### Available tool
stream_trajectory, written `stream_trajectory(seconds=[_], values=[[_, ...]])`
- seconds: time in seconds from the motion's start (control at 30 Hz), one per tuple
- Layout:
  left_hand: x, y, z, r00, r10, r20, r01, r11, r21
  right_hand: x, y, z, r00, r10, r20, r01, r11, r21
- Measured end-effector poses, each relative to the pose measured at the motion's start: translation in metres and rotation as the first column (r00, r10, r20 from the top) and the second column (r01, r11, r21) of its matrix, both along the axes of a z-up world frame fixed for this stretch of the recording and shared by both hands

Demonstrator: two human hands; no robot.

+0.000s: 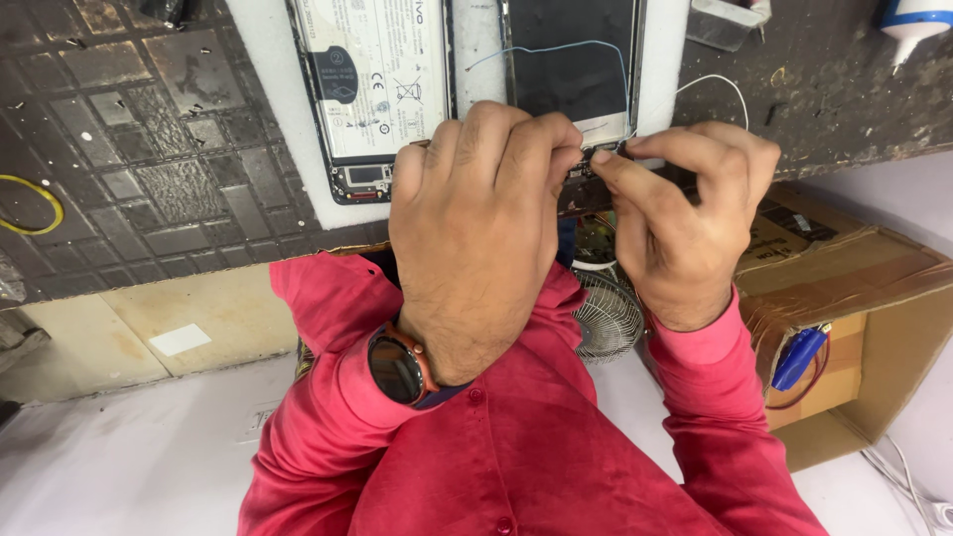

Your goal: The person repairs a disassembled smartphone by connecting internal ribbon cables and adjusting components using tweezers. The person works on the motherboard and display assembly, ensuring connections are properly seated.

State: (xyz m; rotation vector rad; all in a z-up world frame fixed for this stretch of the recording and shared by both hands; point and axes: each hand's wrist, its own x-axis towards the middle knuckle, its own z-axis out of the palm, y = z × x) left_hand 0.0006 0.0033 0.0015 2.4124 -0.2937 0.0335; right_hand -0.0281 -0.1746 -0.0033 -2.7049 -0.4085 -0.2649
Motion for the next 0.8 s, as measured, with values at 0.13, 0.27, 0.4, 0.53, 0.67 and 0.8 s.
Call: stream_trajectory(seconds=[0.13, 0.27, 0.4, 0.53, 0.67, 0.8], values=[[-0.001, 0.007, 0.002, 0.999, -0.034, 0.019, 0.035, 0.998, -0.050, -0.002, 0.000, 0.000, 0.999, -0.030, -0.045, 0.034, 0.995, 0.089], [-0.004, 0.013, 0.003, 0.996, -0.069, 0.058, 0.075, 0.991, -0.109, -0.001, -0.006, 0.005, 0.992, -0.061, -0.108, 0.078, 0.984, 0.161], [-0.013, 0.024, 0.002, 0.986, -0.121, 0.112, 0.141, 0.970, -0.198, 0.000, 0.001, 0.011, 0.990, -0.117, -0.074, 0.121, 0.991, 0.061], [-0.026, 0.027, 0.006, 0.994, -0.108, 0.034, 0.113, 0.947, -0.300, 0.007, 0.003, 0.021, 0.992, -0.071, -0.108, 0.065, 0.996, -0.054], [-0.038, 0.019, 0.008, 0.953, -0.055, -0.297, -0.072, 0.912, -0.403, 0.022, -0.012, 0.023, 0.993, -0.010, -0.118, 0.003, 0.998, -0.059], [-0.037, 0.016, 0.008, 0.847, -0.082, -0.526, -0.222, 0.844, -0.488, 0.038, -0.024, 0.037, 0.995, -0.045, -0.090, 0.039, 0.997, -0.068]])
